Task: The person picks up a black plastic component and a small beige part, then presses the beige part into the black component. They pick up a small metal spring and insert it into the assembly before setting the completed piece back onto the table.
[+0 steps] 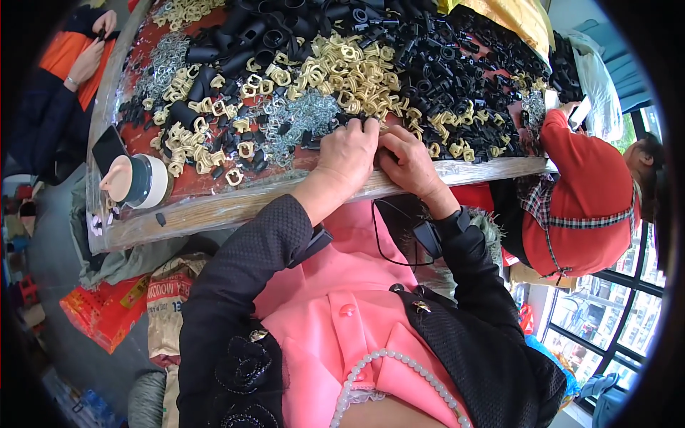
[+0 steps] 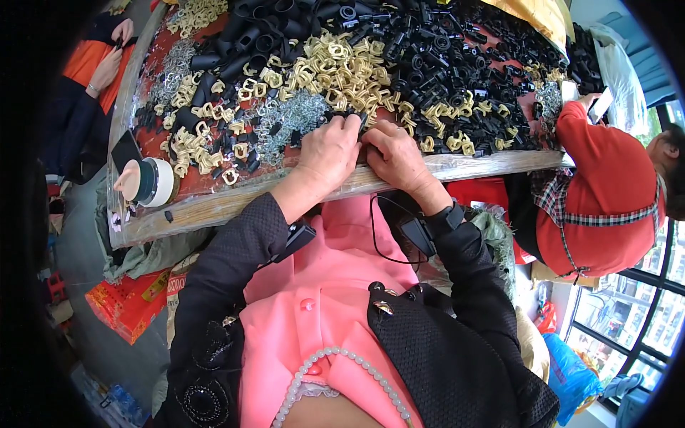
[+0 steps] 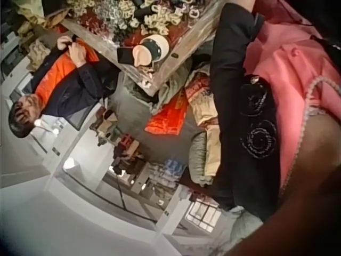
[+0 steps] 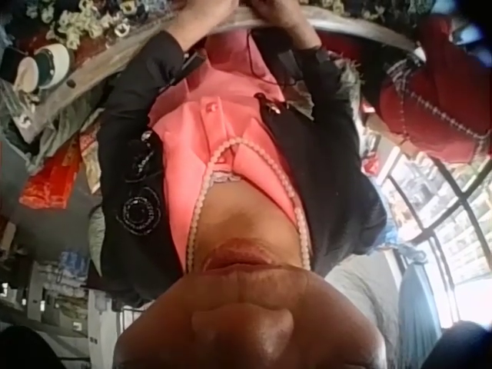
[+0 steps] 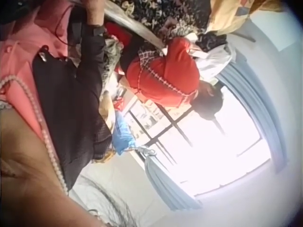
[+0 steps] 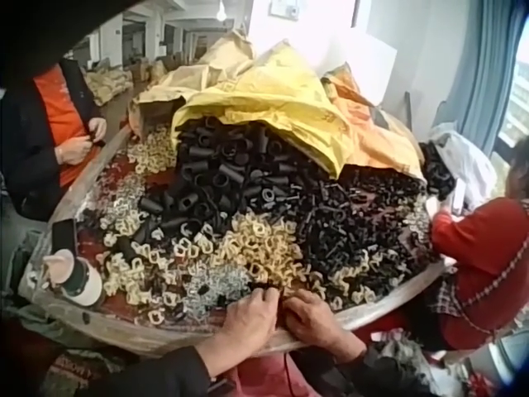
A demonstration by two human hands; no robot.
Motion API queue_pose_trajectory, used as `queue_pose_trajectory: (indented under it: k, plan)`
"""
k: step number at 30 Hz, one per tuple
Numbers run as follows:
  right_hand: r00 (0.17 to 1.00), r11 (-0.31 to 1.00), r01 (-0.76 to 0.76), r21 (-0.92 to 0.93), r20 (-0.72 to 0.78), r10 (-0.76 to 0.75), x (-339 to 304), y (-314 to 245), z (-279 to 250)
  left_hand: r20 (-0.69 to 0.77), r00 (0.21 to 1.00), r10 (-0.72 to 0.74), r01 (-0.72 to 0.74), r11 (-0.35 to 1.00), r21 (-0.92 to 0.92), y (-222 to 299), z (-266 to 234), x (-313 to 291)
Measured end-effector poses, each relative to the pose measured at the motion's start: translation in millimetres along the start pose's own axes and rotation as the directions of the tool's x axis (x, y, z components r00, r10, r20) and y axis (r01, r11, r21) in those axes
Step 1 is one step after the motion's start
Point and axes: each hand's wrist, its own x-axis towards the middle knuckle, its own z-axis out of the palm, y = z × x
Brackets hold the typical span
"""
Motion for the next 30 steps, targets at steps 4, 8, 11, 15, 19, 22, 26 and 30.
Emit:
queue_pose_trajectory:
  k: [4, 8, 11, 15, 19, 22, 26, 30]
  plan:
    - [0.994, 0.994, -0.089, -0.059, -0.075, 0.084, -0.4, 1.7, -0.4, -0.048, 0.997, -0.059, 0.048, 0.976, -0.21, -19.8, -16.9, -12.7]
    - [0.983, 0.989, -0.107, -0.105, -0.161, 0.089, 1.2, 2.1, 0.6, 0.158, 0.951, -0.265, 0.3, 0.671, -0.678, -45.4, -42.9, -32.5]
    - [0.987, 0.994, -0.042, -0.097, -0.162, 0.026, 7.5, -2.2, 2.8, 0.427, 0.856, -0.291, 0.437, -0.033, -0.899, -54.2, -56.4, -50.7]
    - [0.99, 0.984, 0.071, -0.165, -0.111, -0.09, 19.8, -6.3, 10.9, 0.518, 0.824, -0.229, 0.48, -0.203, -0.854, -59.5, -60.5, -66.0]
    - [0.991, 0.948, 0.101, -0.301, -0.053, -0.123, 31.1, -3.5, 19.8, 0.538, 0.816, -0.211, 0.485, -0.256, -0.836, -64.2, -59.6, -75.0]
    - [0.994, 0.927, 0.104, -0.36, 0.021, -0.103, 33.5, -5.0, 17.1, 0.528, 0.825, -0.201, 0.474, -0.263, -0.84, -63.8, -55.1, -77.7]
    - [0.997, 0.914, 0.065, -0.402, 0.067, -0.042, 35.2, -7.3, 19.9, 0.526, 0.827, -0.2, 0.47, -0.268, -0.841, -58.3, -52.7, -77.4]
    - [0.998, 0.984, 0.028, -0.178, -0.049, -0.037, 31.4, -8.5, 19.3, 0.528, 0.821, -0.218, 0.471, -0.264, -0.842, -54.8, -49.6, -75.1]
